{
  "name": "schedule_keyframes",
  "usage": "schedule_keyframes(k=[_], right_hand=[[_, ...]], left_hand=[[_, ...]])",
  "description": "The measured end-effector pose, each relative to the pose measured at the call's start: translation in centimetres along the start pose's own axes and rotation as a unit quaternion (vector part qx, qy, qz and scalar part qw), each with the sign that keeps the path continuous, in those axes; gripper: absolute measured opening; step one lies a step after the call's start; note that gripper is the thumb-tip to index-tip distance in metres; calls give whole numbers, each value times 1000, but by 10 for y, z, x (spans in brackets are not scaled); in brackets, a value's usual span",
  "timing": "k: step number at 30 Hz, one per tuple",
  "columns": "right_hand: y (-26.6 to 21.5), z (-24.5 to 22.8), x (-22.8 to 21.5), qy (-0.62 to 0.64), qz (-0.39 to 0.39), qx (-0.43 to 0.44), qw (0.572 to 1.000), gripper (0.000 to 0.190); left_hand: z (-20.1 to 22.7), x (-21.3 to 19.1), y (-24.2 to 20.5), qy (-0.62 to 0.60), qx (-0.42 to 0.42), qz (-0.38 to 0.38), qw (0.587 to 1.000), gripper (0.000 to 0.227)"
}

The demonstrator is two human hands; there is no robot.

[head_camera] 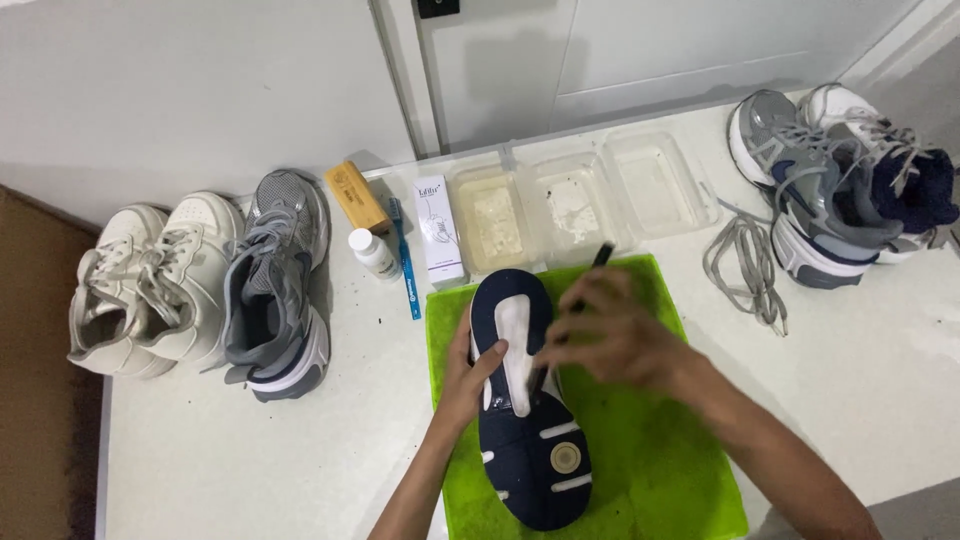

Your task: Cleaning the sole of a blue and white sneaker using a brush and cleaning solution, then wiping it with a green cloth.

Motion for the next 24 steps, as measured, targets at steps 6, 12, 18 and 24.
schedule_keyframes(k=[6,12,18,24], right_hand=[[-4,-2,6,69,11,13,997,19],[-9,22,-8,-47,16,53,997,14],[3,7,-9,10,13,62,998,9],[17,-6,-20,155,6,7,988,13]], left_hand=[[2,3,-2,-1,4,1,1000,90],[-5,0,4,6,2,3,1000,91],[-8,-1,6,-10,6,0,1000,89],[-16,-5,3,-16,8,-2,1000,88]])
Point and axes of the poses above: each hand's wrist, its own y-axis towards the middle knuckle, its own x-axis out of the palm, z = x × y, the point moved 7 cm from there along y, towards the middle knuckle, and after that the axes turned 14 degrees about -x, right-handed, at the moved point
